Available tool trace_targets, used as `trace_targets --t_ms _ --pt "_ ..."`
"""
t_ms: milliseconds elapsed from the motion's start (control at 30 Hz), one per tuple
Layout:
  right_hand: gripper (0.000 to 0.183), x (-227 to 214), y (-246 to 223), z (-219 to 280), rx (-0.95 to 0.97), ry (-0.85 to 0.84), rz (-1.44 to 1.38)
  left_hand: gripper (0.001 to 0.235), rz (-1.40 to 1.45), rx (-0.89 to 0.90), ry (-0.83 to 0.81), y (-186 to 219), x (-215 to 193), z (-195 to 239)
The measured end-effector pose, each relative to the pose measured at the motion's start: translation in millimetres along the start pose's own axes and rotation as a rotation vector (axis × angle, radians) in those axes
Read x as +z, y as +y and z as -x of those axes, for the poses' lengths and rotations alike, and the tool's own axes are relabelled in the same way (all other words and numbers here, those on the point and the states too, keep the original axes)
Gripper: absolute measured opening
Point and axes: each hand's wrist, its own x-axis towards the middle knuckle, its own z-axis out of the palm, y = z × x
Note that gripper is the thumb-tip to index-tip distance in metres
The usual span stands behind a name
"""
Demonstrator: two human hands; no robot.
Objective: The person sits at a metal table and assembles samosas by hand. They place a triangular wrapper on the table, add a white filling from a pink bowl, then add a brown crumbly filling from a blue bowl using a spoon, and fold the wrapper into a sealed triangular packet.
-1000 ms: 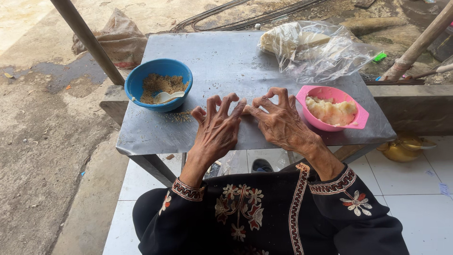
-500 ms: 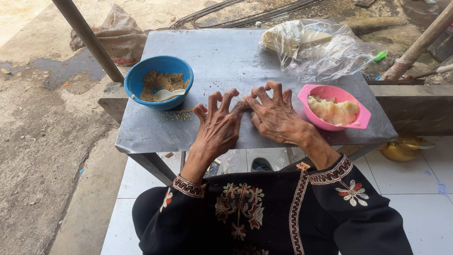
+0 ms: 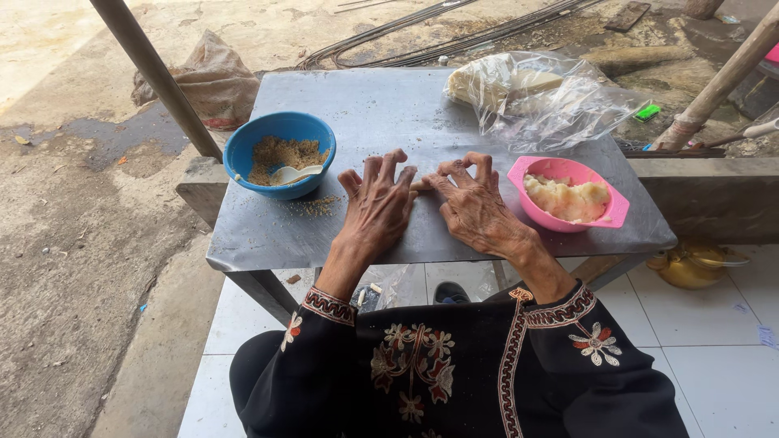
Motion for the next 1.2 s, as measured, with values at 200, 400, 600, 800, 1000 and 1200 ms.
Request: trace_targets --t_ms 200,400,600,800,1000,1200 --pt "0.043 -1 -1 -1 -0.003 0.136 -0.062 0.018 0.115 0.033 -0.038 -4 10 -14" --pt "0.042 -11 -5 -1 -0.034 0.295 -0.187 0.017 0.296 0.078 0.060 2 -7 -3" --pt "0.039 -29 -20 7 -0.160 0.408 -0.331 0.018 0.393 0.018 0.202 29 -43 45" --pt "0.044 -33 -69 50 -0.278 0.449 -0.508 0.018 0.558 -0.064 0.235 60 -66 119" --pt "0.036 -1 -94 84 -0.266 0.417 -0.581 0.019 0.711 -0.106 0.173 65 -46 158" --pt "0.029 35 -96 102 -0.118 0.396 -0.604 0.021 1.099 -0.412 0.015 47 13 165"
